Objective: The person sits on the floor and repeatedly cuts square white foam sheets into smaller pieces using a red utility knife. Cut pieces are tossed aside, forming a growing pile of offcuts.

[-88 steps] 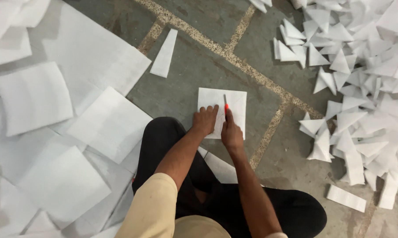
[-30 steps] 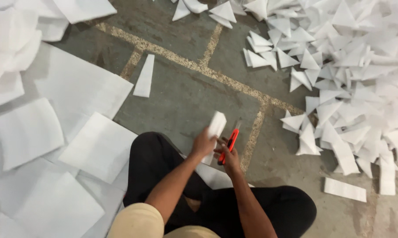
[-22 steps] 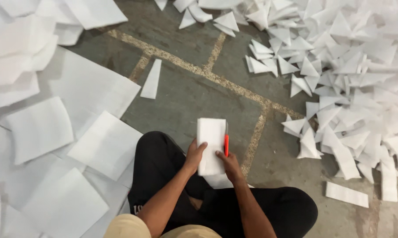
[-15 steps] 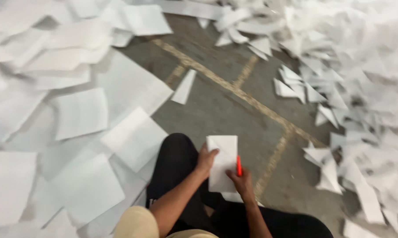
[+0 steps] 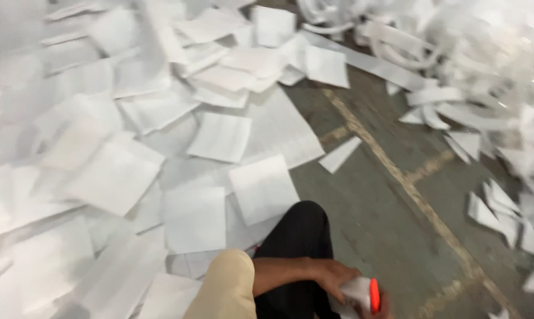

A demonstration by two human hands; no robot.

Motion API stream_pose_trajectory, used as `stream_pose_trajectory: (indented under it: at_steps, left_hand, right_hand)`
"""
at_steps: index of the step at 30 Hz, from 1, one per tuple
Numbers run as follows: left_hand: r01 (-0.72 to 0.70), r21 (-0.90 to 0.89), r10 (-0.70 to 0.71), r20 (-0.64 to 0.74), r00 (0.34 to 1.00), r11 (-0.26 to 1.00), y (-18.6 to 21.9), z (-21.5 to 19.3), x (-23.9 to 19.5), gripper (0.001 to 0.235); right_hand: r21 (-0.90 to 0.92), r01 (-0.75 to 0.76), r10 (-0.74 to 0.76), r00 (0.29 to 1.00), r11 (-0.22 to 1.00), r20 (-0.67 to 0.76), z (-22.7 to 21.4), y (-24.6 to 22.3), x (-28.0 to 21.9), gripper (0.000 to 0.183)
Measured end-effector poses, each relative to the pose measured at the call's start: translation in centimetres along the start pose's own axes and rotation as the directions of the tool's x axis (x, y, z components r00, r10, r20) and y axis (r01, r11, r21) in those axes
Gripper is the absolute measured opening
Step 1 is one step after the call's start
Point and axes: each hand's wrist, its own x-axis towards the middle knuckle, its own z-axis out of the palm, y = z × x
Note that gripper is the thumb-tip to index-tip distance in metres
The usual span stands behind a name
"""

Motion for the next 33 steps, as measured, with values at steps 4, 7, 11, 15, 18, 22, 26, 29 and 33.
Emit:
stream_pose_trajectory:
  at_steps: [4, 7, 11, 15, 18, 22, 26, 29, 33]
  left_hand:
    - [0.182, 0.038, -0.179, -0.071, 0.981, 0.983, 2.5, 0.3, -1.2, 0.09]
    - [0.358, -0.2, -0.396, -0.202, 0.896, 0.912, 3.2, 0.6, -0.8, 0.091]
    - [0.322, -0.45, -0.519, -0.436, 0.735, 0.833, 1.7, -0.4, 1.0, 0.099]
    - [0.262, -0.316, -0.358, -0.299, 0.884, 0.912, 0.3, -2.5, 1.0, 0.105]
    - [0.307, -0.186, -0.261, 0.234, 0.936, 0.933, 2.5, -2.1, 1.8, 0.118]
    - [0.181, -0.308, -0.107, 0.241, 0.964, 0.934, 6.5, -1.0, 2.3, 0.099]
    - [0.106, -0.467, 0.051, 0.31, 0.949, 0.878, 8.9, -2.5, 4.1, 0.102]
    - [0.027, -0.21, 0.073, 0.454, 0.888, 0.977, 12.6, -4.1, 8.0, 0.092]
    - [-0.263, 0.313, 0.333, -0.198, 0.922, 0.913, 22.4, -8.8, 16.9, 0.078]
  right_hand:
    - [0.038, -0.026, 0.023, 0.997, 0.999, 0.08, 3.7, -1.2, 1.0, 0.047]
    - [0.014, -0.094, 0.092, 0.99, 0.995, 0.104, 4.6, -2.0, 0.5, 0.046]
    - [-0.003, -0.214, 0.213, 0.969, 0.977, 0.123, 1.2, -1.4, -1.8, 0.045]
    - [0.038, -0.283, 0.273, 0.947, 0.958, 0.17, -3.7, 1.1, -3.4, 0.044]
    - [0.104, -0.371, 0.35, 0.921, 0.923, 0.172, -6.7, 2.2, -6.9, 0.044]
    - [0.008, -0.342, 0.341, 0.938, 0.94, 0.057, -5.0, 0.1, -9.0, 0.052]
    - [0.216, -0.225, 0.257, 0.957, 0.95, -0.133, -5.9, 0.7, -9.3, 0.056]
    - [0.497, -0.31, 0.507, 0.797, 0.811, -0.33, -7.0, 3.7, -7.4, 0.056]
    - [0.847, -0.269, 0.828, 0.474, 0.459, -0.299, -8.4, 5.5, -7.2, 0.056]
